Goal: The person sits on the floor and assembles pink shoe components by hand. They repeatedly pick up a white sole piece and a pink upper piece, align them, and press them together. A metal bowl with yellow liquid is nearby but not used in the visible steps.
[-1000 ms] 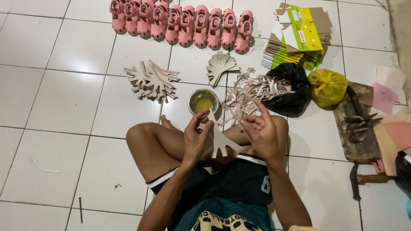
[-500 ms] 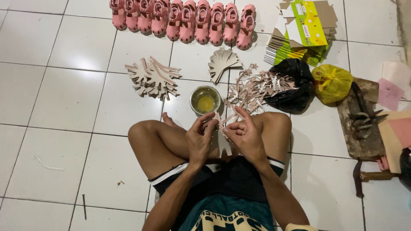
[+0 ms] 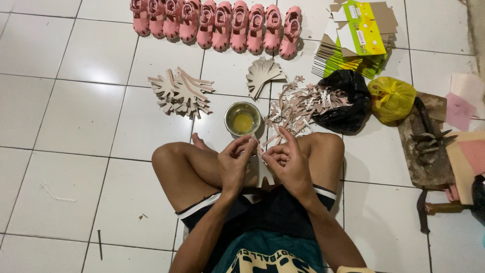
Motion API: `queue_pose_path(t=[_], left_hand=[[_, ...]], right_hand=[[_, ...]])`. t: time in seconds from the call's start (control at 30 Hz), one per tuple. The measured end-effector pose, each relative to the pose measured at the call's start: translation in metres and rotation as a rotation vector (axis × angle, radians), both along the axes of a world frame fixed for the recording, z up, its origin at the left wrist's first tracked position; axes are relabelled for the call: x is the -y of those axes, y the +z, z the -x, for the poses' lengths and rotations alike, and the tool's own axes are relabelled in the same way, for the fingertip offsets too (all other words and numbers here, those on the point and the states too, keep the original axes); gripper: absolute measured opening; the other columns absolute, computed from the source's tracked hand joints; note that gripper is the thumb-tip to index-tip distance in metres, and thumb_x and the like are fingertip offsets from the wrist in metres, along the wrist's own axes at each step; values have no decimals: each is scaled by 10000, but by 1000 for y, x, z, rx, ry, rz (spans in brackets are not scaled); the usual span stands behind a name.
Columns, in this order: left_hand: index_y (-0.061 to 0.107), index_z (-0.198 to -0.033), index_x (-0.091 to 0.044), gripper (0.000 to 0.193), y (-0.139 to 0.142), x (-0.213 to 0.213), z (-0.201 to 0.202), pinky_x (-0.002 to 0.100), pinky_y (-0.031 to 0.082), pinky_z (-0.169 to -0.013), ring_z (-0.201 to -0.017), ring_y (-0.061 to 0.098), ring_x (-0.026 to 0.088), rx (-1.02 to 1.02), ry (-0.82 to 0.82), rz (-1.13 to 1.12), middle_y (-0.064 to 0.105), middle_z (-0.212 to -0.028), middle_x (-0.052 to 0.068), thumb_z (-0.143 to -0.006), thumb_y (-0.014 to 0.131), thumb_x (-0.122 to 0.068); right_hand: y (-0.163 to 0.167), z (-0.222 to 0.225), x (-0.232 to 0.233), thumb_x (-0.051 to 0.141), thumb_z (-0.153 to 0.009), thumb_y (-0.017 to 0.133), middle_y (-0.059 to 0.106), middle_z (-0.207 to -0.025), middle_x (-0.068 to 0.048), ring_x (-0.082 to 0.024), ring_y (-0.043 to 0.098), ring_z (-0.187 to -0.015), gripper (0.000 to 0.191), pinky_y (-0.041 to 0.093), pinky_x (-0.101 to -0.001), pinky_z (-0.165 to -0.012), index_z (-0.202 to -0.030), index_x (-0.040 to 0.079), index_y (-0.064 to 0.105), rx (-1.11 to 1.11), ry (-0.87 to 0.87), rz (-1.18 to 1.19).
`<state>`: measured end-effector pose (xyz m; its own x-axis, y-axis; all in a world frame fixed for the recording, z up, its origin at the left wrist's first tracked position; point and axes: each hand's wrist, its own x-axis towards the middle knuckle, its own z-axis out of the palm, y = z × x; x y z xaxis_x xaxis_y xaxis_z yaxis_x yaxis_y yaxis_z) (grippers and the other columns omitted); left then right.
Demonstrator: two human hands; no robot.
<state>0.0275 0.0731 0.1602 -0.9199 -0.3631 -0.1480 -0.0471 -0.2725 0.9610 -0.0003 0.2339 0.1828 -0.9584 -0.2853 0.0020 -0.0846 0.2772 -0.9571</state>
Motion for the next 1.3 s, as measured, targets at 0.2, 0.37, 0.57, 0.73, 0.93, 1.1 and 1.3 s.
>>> queue_pose_path(t=[0.2, 0.37, 0.57, 0.73, 0.93, 1.1, 1.3], left_hand=[[698, -1227, 69, 360, -7, 5, 5, 220, 600, -776, -920, 742, 128, -47, 40, -84, 782, -1037, 134, -945, 741, -153], [693, -1235, 81, 368, -11, 6, 6, 214, 592, -796, -925, 724, 113, -102, 55, -144, 769, -1053, 123, -952, 747, -148], [691, -1242, 86, 367, -9, 7, 6, 221, 584, -767, -893, 715, 109, -91, 75, -135, 766, -1041, 122, -959, 740, -142], [678, -1236, 90, 369, -5, 7, 3, 233, 605, -803, -929, 742, 137, -107, 71, -158, 767, -1069, 135, -953, 730, -141], [659, -1222, 77, 355, 2, 8, 4, 245, 606, -853, -993, 739, 158, -144, 81, -146, 769, -1079, 139, -950, 721, -142], [665, -1197, 20, 317, 1, 14, -5, 240, 603, -880, -1025, 728, 129, -194, -184, 18, 752, -1130, 94, -955, 725, -176], [699, -1066, 5, 213, -6, 15, -6, 220, 574, -664, -829, 705, 97, -32, -31, -53, 777, -1008, 88, -974, 726, -186]], right_hand=[[4, -11, 5, 81, -894, 789, 795, -997, -98, -141, 778, -874, 771, 654, -273, -778, -1548, 33, 383, -253, -53, -122], [9, -14, 12, 68, -875, 802, 793, -965, -84, -157, 781, -833, 771, 645, -289, -734, -1534, 42, 403, -376, -85, -189], [12, -16, 16, 49, -880, 794, 786, -971, -87, -185, 783, -868, 735, 650, -308, -761, -1516, 40, 426, -482, -77, -221], [9, -15, 17, 51, -885, 792, 784, -954, -96, -191, 782, -848, 739, 650, -300, -745, -1520, 48, 415, -514, -73, -253], [8, -4, 15, 108, -881, 792, 792, -914, -90, -179, 774, -709, 765, 630, -282, -590, -1526, 46, 385, -424, -37, -355], [18, 3, 10, 142, -885, 804, 806, -888, -50, -174, 767, -650, 745, 607, -292, -531, -1509, 73, 403, -410, 7, -455], [33, -5, 6, 109, -884, 792, 787, -994, -92, -195, 782, -813, 737, 657, -293, -679, -1518, 34, 423, -500, -39, -290]])
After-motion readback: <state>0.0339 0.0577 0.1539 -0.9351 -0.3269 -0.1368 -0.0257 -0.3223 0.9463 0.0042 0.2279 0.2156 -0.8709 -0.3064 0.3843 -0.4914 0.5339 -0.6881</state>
